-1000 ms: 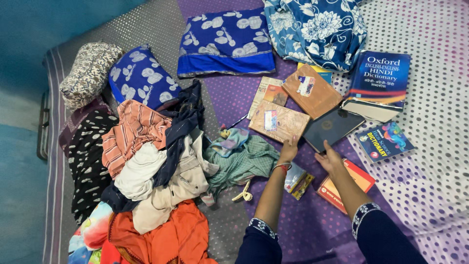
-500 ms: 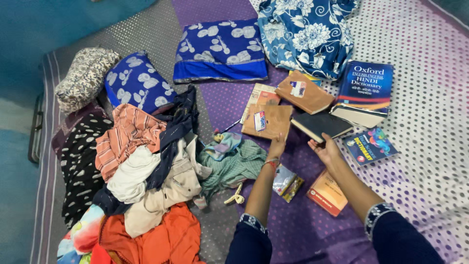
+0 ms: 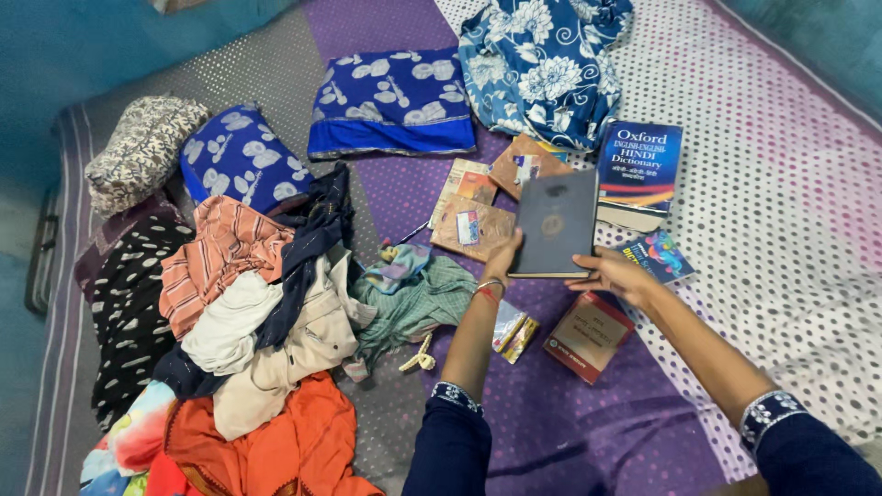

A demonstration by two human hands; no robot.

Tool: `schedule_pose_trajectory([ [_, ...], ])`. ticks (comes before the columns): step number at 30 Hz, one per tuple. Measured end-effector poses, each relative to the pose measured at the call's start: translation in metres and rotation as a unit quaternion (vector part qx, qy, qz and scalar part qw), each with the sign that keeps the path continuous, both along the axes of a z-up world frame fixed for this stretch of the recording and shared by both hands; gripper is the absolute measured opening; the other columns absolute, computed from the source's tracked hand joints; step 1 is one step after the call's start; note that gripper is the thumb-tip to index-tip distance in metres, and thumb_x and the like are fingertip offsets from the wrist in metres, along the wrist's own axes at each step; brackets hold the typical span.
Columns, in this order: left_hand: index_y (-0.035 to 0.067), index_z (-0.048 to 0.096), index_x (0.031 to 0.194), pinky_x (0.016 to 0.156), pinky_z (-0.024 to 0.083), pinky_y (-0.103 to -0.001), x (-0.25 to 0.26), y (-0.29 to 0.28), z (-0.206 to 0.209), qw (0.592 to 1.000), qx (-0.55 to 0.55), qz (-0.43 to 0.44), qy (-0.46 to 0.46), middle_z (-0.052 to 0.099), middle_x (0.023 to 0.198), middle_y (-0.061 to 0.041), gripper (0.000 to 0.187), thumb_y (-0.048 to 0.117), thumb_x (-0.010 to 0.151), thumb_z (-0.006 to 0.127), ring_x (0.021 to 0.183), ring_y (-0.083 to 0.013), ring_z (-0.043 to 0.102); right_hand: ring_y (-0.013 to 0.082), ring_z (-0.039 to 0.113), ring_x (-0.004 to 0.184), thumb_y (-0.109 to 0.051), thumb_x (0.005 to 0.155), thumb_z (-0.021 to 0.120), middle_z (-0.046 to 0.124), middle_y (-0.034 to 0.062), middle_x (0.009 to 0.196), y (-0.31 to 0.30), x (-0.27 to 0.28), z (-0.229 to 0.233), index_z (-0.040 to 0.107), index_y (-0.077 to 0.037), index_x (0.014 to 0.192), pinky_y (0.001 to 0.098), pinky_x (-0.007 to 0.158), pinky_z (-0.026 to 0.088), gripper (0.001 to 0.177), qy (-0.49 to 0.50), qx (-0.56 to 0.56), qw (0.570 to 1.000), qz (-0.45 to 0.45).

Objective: The person picks up books and folders from a bed, stacks them, and places them onto a metal shelf. They also handle and move various pieces of clothing scattered across the bed.

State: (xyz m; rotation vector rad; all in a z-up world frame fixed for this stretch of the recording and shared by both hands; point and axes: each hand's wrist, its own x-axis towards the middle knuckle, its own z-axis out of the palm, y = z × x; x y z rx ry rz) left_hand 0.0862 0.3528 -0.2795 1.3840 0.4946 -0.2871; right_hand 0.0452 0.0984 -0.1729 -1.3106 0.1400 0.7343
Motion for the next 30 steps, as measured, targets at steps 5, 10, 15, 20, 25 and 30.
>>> schedule_pose_trajectory([
  [5,-0.006,0.065,0.133,0.110,0.044,-0.041,-0.010,-0.041,0.025,0.981,-0.081,0.076,-0.158,0.065,0.139,-0.018,0.065,0.047,0.096,0.073,0.125,-0.0254,0.059,0.0262,0.060,0.120,-0.013,0.098,0.048,0.046,0.0100,0.146,0.002,-0.009,0.044,0.015,-0.023,0.157,0.0447,0.090,0.059,0.069,-0.146,-0.110,0.979,-0.094],
  [10,0.006,0.059,0.136,0.106,0.047,-0.044,-0.036,-0.056,0.093,0.942,-0.310,0.035,-0.126,0.062,0.135,-0.009,0.056,0.044,0.095,0.068,0.124,-0.0246,0.059,0.0236,0.052,0.134,-0.009,0.105,0.057,0.050,0.0171,0.154,-0.002,-0.023,0.058,0.034,-0.012,0.163,0.0359,0.107,0.045,0.062,-0.353,-0.140,0.914,-0.143],
  [15,0.005,0.062,0.134,0.103,0.050,-0.043,-0.050,-0.045,0.151,0.878,-0.464,0.023,-0.117,0.065,0.129,-0.011,0.050,0.038,0.098,0.070,0.119,-0.0265,0.062,0.0238,0.064,0.113,-0.016,0.102,0.057,0.059,0.0137,0.140,-0.003,-0.047,0.123,0.039,-0.015,0.154,0.0402,0.095,0.056,0.056,-0.154,-0.063,0.976,-0.141],
  [20,0.004,0.062,0.133,0.104,0.051,-0.042,-0.060,-0.044,0.188,0.845,-0.516,0.010,-0.143,0.067,0.128,-0.011,0.042,0.030,0.101,0.069,0.117,-0.0269,0.065,0.0279,0.067,0.113,-0.014,0.101,0.057,0.058,0.0159,0.135,-0.003,-0.063,0.146,0.040,-0.013,0.152,0.0494,0.099,0.058,0.053,-0.136,0.100,0.978,-0.126],
  [25,0.004,0.063,0.130,0.100,0.052,-0.042,-0.073,-0.054,0.212,0.807,-0.563,-0.001,-0.181,0.069,0.124,-0.012,0.040,0.027,0.098,0.067,0.113,-0.0271,0.066,0.0314,0.067,0.115,-0.010,0.100,0.054,0.058,0.0170,0.133,-0.006,-0.055,0.168,0.038,-0.014,0.151,0.0552,0.096,0.059,0.053,-0.153,0.140,0.968,-0.145],
  [30,0.004,0.062,0.128,0.099,0.054,-0.039,-0.051,-0.073,0.196,0.818,-0.533,0.002,-0.218,0.068,0.119,-0.010,0.029,0.018,0.103,0.068,0.111,-0.0248,0.066,0.0327,0.066,0.115,-0.004,0.102,0.050,0.057,0.0170,0.130,-0.024,-0.051,0.165,0.043,-0.008,0.152,0.0584,0.095,0.058,0.050,-0.176,0.157,0.957,-0.167],
])
